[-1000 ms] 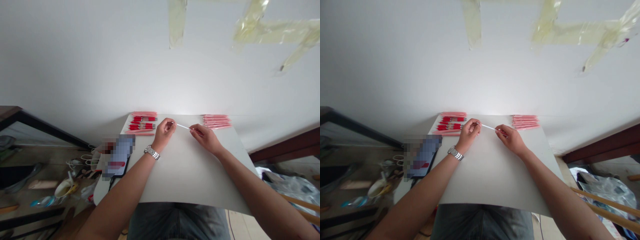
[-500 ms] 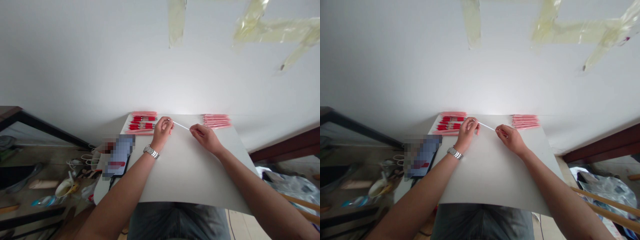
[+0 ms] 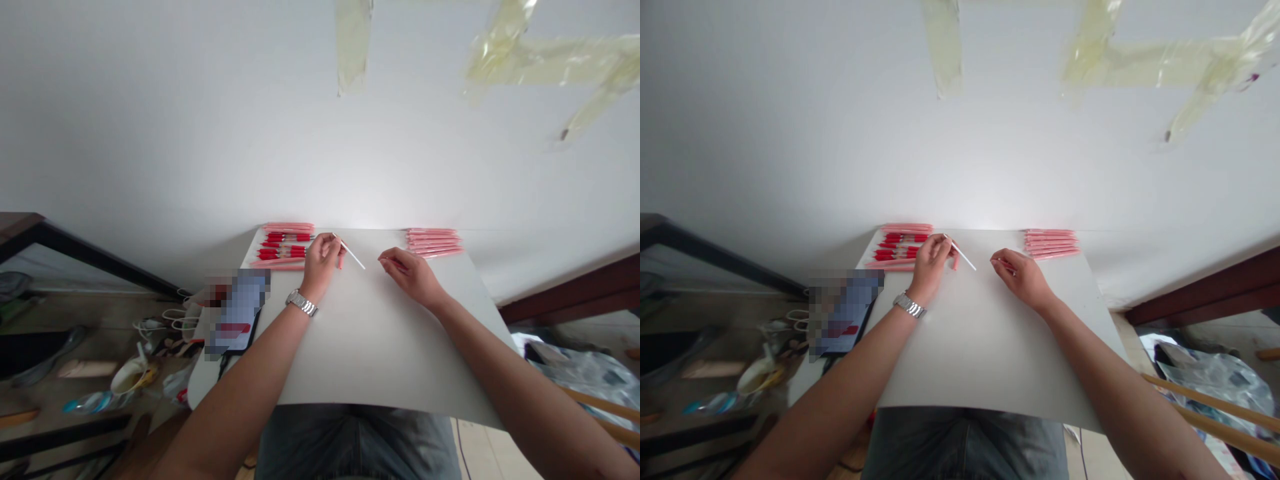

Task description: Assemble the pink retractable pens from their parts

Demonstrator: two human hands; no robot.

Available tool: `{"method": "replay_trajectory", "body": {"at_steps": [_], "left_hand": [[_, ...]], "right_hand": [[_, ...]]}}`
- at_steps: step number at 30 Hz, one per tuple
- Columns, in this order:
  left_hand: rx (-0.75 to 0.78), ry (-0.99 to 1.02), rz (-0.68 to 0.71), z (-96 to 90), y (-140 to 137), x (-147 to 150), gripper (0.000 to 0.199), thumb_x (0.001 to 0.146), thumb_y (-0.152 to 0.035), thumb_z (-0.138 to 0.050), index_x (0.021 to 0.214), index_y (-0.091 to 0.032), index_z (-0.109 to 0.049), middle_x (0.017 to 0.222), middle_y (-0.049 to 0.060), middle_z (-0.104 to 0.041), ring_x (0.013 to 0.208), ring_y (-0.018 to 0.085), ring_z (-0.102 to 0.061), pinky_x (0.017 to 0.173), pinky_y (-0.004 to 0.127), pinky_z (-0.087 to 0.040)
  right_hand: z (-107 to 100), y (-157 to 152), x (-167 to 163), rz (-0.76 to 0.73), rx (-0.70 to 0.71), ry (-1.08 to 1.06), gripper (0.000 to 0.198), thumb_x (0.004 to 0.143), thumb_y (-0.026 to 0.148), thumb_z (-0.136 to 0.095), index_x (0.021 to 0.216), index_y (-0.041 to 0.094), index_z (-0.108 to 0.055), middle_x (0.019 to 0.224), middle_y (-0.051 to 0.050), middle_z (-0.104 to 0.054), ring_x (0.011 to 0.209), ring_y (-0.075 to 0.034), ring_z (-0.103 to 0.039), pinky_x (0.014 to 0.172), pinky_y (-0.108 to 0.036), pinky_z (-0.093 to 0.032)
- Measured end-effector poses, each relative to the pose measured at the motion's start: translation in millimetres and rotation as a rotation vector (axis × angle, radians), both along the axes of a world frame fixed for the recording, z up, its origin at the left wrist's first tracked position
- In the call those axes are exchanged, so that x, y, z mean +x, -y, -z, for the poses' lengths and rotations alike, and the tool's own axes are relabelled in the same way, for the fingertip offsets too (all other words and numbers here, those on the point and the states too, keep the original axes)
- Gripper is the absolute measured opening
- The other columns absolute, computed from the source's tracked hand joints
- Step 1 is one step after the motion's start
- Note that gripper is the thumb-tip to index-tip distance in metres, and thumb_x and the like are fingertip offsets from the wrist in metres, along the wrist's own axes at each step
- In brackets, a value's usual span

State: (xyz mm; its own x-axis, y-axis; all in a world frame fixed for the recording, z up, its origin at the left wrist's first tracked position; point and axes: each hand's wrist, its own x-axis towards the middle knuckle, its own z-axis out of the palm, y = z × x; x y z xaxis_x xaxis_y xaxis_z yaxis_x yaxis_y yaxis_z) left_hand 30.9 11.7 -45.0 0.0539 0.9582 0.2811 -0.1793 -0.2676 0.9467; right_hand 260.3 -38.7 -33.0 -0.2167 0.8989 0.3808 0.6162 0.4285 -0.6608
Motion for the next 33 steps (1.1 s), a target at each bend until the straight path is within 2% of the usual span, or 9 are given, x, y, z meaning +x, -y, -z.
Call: {"method": "replay_trajectory", "body": {"at_steps": [6,13,20,28,33], "left_hand": [[0.008,-0.020,-0.034,1.2,-2,-4,0.031,0.093,-0.049,-0.066,0.098,-0.021,-0.054,0.087,0.000,-0.064,0.061,0.009,-0.060,0.059,0.026,-0.054],[0.076,-0.087,-0.198,1.0,-6,-9,0.025,0.089,-0.038,-0.070,0.103,-0.020,-0.058,0.097,0.005,-0.065,0.089,0.015,-0.067,0.078,0.028,-0.058],[0.153,-0.219,-0.281,-3.1,-6,-15,0.017,0.091,-0.032,-0.067,0.098,-0.023,-0.054,0.094,0.001,-0.063,0.081,0.012,-0.064,0.076,0.025,-0.055],[0.185,-0.397,-0.341,-0.9,-7,-19,0.005,0.090,-0.024,-0.063,0.091,-0.022,-0.059,0.093,0.001,-0.066,0.081,0.014,-0.063,0.078,0.026,-0.051],[0.202,-0.516,-0.369,-0.4,-5,-21,0.009,0.085,-0.018,-0.064,0.091,-0.024,-0.064,0.090,0.000,-0.069,0.078,0.016,-0.062,0.077,0.029,-0.049]], "right_hand": [[2,-1,1,0.028,0.004,0.004,0.026,0.102,0.044,-0.052,0.103,0.023,-0.067,0.086,-0.004,-0.071,0.075,-0.017,-0.063,0.070,-0.030,-0.047],[2,0,1,0.036,0.004,-0.003,0.027,0.101,0.045,-0.053,0.105,0.023,-0.067,0.085,-0.004,-0.071,0.073,-0.017,-0.063,0.069,-0.029,-0.047],[1,0,0,0.037,0.003,0.004,0.026,0.102,0.044,-0.052,0.105,0.023,-0.067,0.085,-0.004,-0.071,0.073,-0.017,-0.063,0.069,-0.029,-0.046],[2,-1,0,0.042,0.005,0.000,0.027,0.101,0.045,-0.052,0.104,0.023,-0.067,0.085,-0.004,-0.071,0.074,-0.018,-0.064,0.069,-0.029,-0.047],[0,0,0,0.040,0.010,0.011,0.026,0.102,0.045,-0.052,0.104,0.023,-0.067,0.085,-0.004,-0.071,0.073,-0.018,-0.063,0.069,-0.030,-0.047]]}}
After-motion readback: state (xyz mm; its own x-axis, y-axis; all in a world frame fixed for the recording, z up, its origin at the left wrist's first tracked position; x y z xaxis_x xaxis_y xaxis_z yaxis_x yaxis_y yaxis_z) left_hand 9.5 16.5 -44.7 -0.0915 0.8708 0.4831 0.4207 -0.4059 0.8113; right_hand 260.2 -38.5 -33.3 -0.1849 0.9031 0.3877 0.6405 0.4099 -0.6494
